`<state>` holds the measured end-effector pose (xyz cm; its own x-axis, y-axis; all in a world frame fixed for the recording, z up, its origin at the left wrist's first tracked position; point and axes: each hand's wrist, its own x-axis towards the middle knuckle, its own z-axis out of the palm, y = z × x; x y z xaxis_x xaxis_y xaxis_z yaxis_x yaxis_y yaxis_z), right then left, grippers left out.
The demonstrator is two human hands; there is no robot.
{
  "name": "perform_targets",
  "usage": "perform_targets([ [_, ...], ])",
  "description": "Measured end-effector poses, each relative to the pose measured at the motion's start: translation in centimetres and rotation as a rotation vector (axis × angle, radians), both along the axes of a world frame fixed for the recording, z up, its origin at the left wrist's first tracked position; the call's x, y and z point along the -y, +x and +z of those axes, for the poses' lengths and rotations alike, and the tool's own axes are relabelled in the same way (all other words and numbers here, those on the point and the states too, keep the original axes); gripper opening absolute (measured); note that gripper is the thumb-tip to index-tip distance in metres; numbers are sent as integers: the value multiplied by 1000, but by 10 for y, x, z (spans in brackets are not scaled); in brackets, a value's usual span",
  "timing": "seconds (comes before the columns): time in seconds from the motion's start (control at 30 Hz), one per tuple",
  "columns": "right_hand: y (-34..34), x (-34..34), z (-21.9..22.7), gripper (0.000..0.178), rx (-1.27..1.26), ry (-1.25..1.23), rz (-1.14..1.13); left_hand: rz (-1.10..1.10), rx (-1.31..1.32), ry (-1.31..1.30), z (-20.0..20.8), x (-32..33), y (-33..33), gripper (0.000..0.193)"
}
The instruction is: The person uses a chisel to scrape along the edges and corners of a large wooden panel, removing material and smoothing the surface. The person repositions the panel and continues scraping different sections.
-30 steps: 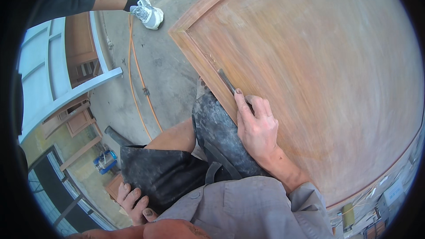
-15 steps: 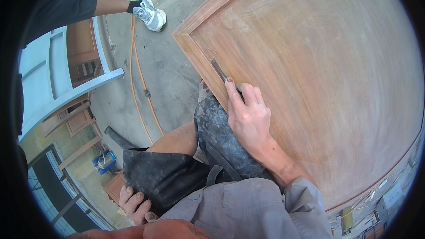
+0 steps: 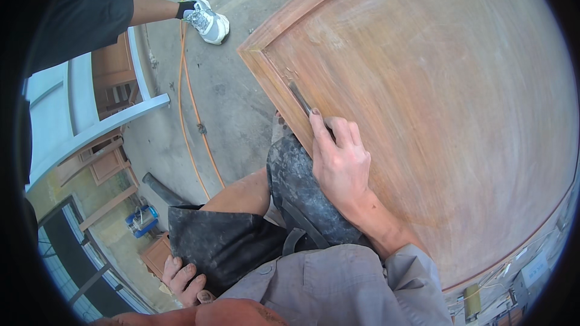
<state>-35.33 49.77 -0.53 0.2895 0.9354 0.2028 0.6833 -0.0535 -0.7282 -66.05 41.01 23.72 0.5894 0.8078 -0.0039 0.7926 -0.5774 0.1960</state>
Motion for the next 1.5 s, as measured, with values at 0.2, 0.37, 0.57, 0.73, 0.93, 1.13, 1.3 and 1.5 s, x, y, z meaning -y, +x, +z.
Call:
perform_targets([
  [0.2, -4, -24, 2, 42, -7, -10, -5, -53, -21, -35, 4, -2, -10, 34],
  [0.37, -5, -17, 3, 42, -21, 10, -11, -54, -7, -15, 2, -3, -10, 34],
  [0.57, -5, -39, 0, 42, -1, 20, -10, -31, 8, -32, 2, -3, -9, 35],
  [0.73, -7, -27, -1, 42, -11, 20, -5, -46, 46, 12, -5, 2, -18, 35],
  [0.93, -11, -55, -4, 44, 9, 47, -16, -71, -10, -40, 3, -2, -17, 36],
  [1.13, -11, -52, -1, 42, 1, 24, -1, -105, 32, 4, -4, 0, -24, 37],
  [1.3, -16, -56, -1, 40, 18, 32, -26, -73, -30, -45, 5, 1, -23, 37],
  [1.5, -22, -67, -2, 39, 57, 45, -56, -76, -35, -48, 3, 2, -22, 35],
])
